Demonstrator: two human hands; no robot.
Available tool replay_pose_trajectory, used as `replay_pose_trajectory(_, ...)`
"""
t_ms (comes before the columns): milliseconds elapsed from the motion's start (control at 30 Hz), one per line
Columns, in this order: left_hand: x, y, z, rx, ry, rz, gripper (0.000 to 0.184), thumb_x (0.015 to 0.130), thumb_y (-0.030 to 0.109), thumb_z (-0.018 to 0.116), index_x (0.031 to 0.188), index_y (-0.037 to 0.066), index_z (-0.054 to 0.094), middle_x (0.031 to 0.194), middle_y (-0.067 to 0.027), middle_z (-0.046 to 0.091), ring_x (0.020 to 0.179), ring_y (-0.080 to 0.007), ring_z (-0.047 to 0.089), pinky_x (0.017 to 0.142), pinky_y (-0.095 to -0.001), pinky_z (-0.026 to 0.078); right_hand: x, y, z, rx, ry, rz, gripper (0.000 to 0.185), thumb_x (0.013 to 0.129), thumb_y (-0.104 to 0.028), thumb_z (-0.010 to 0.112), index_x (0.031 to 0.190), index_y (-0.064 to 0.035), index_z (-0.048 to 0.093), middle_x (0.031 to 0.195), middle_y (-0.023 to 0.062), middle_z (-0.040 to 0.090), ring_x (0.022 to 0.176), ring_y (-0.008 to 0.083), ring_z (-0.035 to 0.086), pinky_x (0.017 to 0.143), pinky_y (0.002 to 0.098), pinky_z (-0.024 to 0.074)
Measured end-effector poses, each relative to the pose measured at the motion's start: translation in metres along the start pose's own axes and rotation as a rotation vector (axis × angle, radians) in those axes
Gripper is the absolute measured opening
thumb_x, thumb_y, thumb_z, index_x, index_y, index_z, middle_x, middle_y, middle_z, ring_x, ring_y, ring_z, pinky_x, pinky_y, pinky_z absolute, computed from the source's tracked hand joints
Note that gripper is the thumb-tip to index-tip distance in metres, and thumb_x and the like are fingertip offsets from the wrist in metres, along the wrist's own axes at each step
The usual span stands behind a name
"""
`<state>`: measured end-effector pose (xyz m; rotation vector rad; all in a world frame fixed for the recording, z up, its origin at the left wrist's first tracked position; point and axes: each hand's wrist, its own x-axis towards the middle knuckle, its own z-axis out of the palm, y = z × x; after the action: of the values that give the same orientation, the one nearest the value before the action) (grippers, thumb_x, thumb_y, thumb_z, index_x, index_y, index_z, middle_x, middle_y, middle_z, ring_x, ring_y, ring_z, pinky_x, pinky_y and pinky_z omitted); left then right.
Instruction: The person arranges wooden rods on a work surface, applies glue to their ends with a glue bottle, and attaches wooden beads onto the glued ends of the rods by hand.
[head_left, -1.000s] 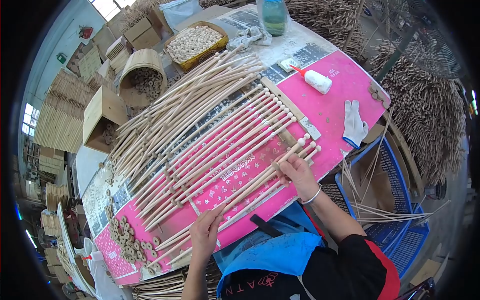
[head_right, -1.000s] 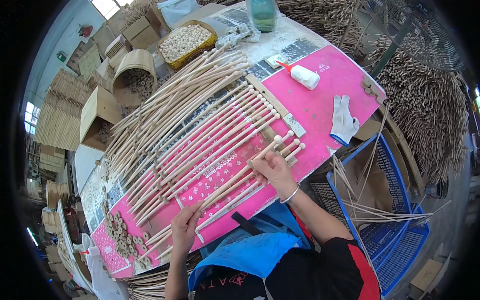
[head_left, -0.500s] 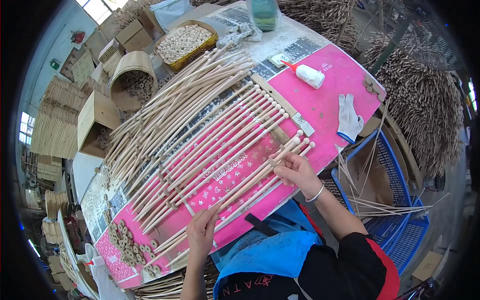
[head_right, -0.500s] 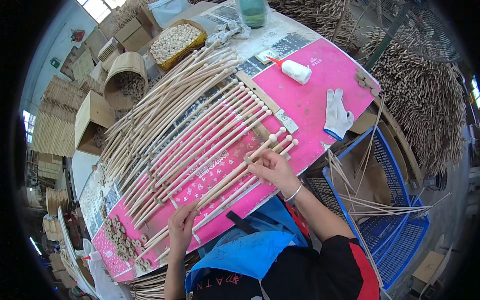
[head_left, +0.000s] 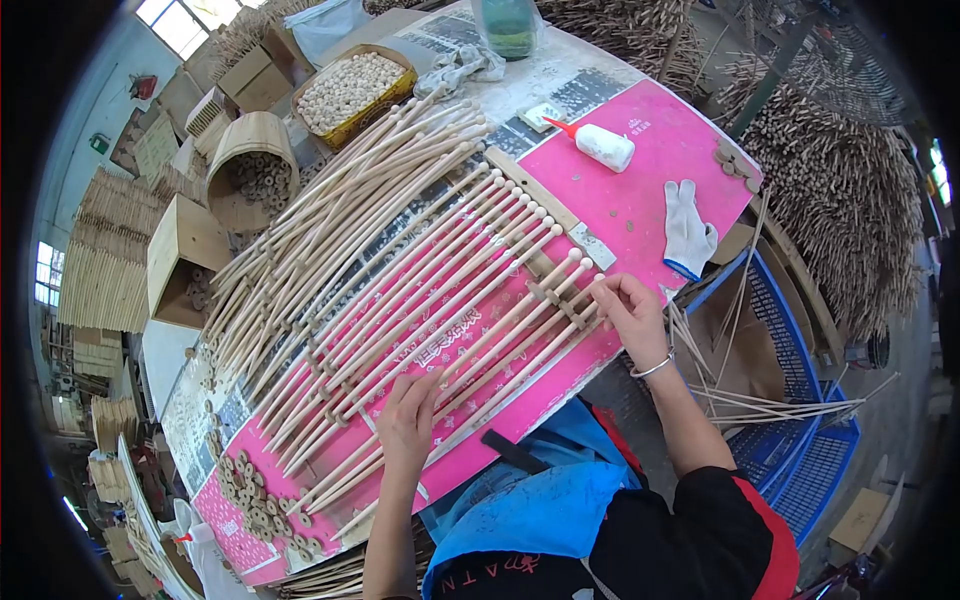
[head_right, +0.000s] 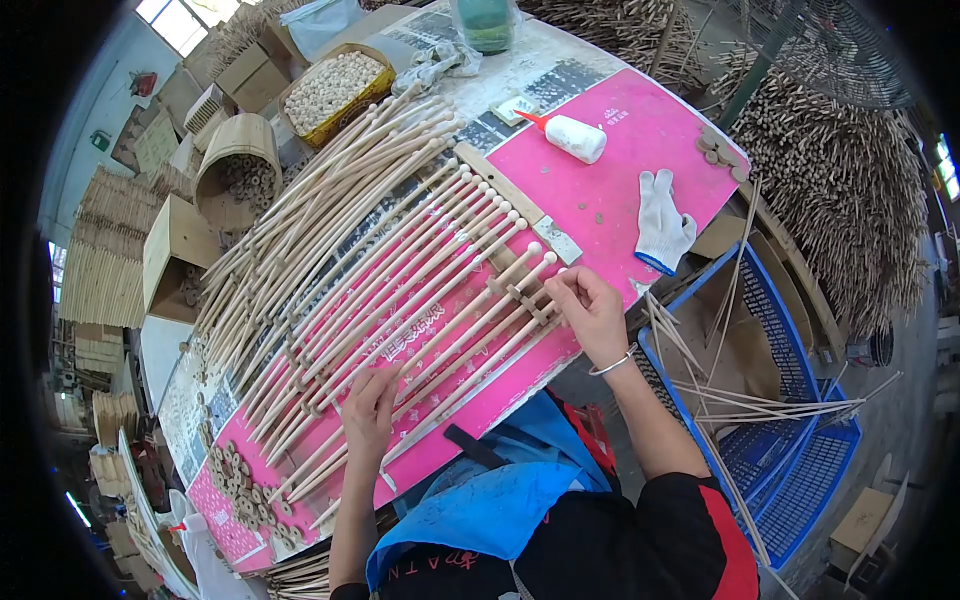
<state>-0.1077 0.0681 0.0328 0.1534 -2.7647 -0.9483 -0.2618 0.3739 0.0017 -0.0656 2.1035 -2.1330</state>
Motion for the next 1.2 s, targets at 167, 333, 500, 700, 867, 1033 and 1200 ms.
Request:
replay_pose_trajectory(167,0.014,-0.011,0.021,0.018,-0.009,0.000,0.023,0.096,0.008,0.067,0.117,0.009,0.075,0.092,-0.0100,0.059,0.078,-0.0256,0.064,0.066,-0.0364,0.050,-0.001,0.003,-0.007,-0.007,0.000,-0.002,0.019,0.103,-0.019,0.066,0.105,-0.0011,0.069,0.075,-0.0022,0.061,0.063,0.0032,0.055,0.055,0.0199,0.0433)
replay_pose_trajectory(333,0.018,-0.011,0.029,0.074,0.000,-0.007,0.022,0.095,0.009,0.068,0.116,0.010,0.075,0.091,-0.0092,0.059,0.080,-0.0257,0.065,0.068,-0.0377,0.051,-0.003,0.004,-0.011,-0.030,-0.032,0.008,0.021,0.104,-0.022,0.064,0.107,-0.0019,0.068,0.078,-0.0021,0.062,0.065,0.0039,0.055,0.058,0.0209,0.0443)
replay_pose_trajectory(500,0.020,-0.014,0.030,0.310,0.040,0.145,0.023,0.092,0.010,0.069,0.114,0.010,0.076,0.091,-0.0078,0.061,0.087,-0.0263,0.062,0.076,-0.0402,0.051,0.001,0.011,-0.007,0.011,-0.032,0.007,0.019,0.104,-0.019,0.063,0.106,-0.0007,0.069,0.076,-0.0014,0.062,0.064,0.0035,0.055,0.057,0.0199,0.0444)
replay_pose_trajectory(700,0.018,-0.016,0.030,0.270,0.015,0.107,0.026,0.090,0.008,0.069,0.116,0.009,0.076,0.094,-0.0082,0.062,0.091,-0.0272,0.061,0.080,-0.0410,0.049,0.010,0.001,-0.001,-0.276,-0.080,-0.178,0.020,0.099,-0.014,0.066,0.116,-0.0033,0.071,0.082,0.0041,0.066,0.072,0.0116,0.063,0.063,0.0282,0.0493)
replay_pose_trajectory(867,0.019,-0.015,0.030,0.241,-0.015,0.071,0.028,0.090,0.007,0.069,0.116,0.009,0.076,0.094,-0.0090,0.062,0.090,-0.0283,0.061,0.079,-0.0413,0.050,0.055,-0.011,0.015,-0.742,-0.259,-0.483,0.025,0.092,-0.016,0.070,0.117,-0.0167,0.075,0.095,0.0063,0.063,0.086,0.0242,0.067,0.070,0.0364,0.0525)
replay_pose_trajectory(1033,0.020,-0.018,0.030,0.228,0.006,0.091,0.027,0.092,0.006,0.067,0.117,0.009,0.076,0.095,-0.0099,0.064,0.089,-0.0300,0.061,0.078,-0.0424,0.048,0.080,-0.008,0.028,-1.029,-0.511,-0.517,0.020,0.090,-0.022,0.070,0.108,-0.0199,0.077,0.093,0.0046,0.061,0.092,0.0241,0.066,0.075,0.0413,0.0542)
replay_pose_trajectory(1200,0.021,-0.020,0.030,0.233,0.004,0.101,0.027,0.091,0.005,0.066,0.116,0.008,0.076,0.095,-0.0104,0.063,0.088,-0.0311,0.061,0.077,-0.0431,0.049,0.092,-0.005,0.028,-0.985,-0.564,-0.484,0.017,0.089,-0.022,0.070,0.104,-0.0187,0.078,0.093,0.0043,0.063,0.095,0.0246,0.067,0.076,0.0420,0.0545)
